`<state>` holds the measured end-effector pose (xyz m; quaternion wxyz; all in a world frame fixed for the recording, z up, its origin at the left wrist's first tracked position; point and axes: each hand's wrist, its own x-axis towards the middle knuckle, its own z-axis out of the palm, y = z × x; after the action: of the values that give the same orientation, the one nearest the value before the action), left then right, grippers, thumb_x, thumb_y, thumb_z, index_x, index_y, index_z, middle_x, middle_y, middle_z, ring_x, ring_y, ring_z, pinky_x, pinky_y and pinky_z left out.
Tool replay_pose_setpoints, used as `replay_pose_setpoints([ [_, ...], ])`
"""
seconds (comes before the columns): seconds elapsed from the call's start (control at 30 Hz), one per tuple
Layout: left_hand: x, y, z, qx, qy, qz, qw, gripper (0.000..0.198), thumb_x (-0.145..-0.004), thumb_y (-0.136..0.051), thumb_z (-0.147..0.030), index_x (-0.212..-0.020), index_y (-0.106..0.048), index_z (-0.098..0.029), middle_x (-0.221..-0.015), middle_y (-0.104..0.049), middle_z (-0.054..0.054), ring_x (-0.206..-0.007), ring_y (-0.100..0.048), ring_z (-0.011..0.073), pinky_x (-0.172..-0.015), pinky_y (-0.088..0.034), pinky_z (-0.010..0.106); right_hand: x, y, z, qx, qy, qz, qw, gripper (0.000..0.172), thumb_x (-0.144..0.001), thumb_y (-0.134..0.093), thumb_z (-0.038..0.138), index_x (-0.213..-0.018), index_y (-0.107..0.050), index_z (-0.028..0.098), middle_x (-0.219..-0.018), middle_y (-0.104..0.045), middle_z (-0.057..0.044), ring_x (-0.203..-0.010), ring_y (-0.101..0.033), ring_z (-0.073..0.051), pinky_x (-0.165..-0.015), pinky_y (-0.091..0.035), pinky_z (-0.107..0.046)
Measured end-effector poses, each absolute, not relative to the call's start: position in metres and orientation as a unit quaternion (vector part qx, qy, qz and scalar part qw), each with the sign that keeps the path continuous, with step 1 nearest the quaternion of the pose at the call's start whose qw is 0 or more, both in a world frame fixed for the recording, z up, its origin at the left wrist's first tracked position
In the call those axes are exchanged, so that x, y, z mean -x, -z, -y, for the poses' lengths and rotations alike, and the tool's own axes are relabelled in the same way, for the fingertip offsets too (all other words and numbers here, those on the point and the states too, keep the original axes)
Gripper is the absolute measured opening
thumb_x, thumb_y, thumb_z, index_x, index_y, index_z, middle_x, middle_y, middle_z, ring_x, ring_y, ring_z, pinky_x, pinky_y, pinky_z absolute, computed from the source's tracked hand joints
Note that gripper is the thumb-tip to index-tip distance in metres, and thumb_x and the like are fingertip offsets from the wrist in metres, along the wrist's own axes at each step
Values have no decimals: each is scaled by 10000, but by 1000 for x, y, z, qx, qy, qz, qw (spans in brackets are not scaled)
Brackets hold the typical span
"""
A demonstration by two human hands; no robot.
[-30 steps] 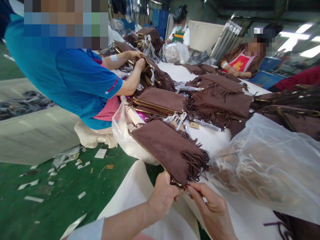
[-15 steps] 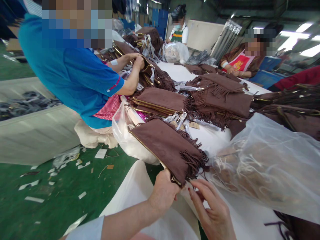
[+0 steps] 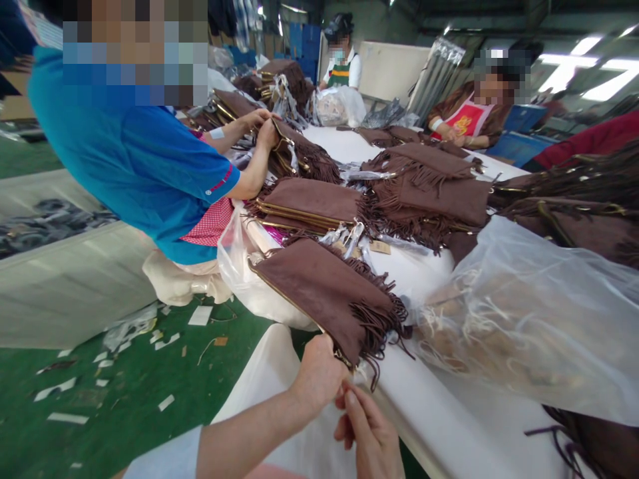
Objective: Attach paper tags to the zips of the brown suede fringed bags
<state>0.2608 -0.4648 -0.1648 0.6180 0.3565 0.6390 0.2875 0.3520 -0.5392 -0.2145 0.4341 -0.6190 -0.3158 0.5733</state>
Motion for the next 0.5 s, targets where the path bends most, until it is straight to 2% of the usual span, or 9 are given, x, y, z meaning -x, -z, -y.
replay_pose_setpoints([
  [0.17,-257,166,461,-397,-266,-659,580,223,-459,-442,-39,-603,-566,-156,-409,-479,-42,-389,-441,112,-410,-308,213,-343,212,525,506,-714,66,480,339,-554,-764,380,-827,-664,206,-644,-622,36,-464,-467,-48,-377,-306,-140],
  [0.27,-255,165,459,-409,-258,-661,574,204,-456,-465,-42,-587,-570,-158,-407,-474,-42,-404,-440,112,-413,-302,208,-342,211,523,476,-732,9,487,337,-557,-773,336,-860,-654,247,-682,-630,59,-512,-481,-41,-411,-333,-126],
  [0.37,-255,164,459,-404,-275,-655,576,176,-479,-497,-66,-596,-592,-158,-422,-492,-33,-430,-453,115,-423,-311,204,-340,211,522,458,-741,-26,490,279,-561,-771,293,-809,-644,273,-663,-621,84,-538,-493,-45,-432,-348,-127],
  [0.5,-258,162,463,-386,-286,-643,597,192,-468,-514,-74,-614,-611,-153,-457,-522,-24,-418,-447,109,-412,-314,204,-337,205,517,443,-722,-66,528,320,-470,-809,227,-735,-629,245,-626,-595,88,-503,-469,-41,-387,-304,-123],
])
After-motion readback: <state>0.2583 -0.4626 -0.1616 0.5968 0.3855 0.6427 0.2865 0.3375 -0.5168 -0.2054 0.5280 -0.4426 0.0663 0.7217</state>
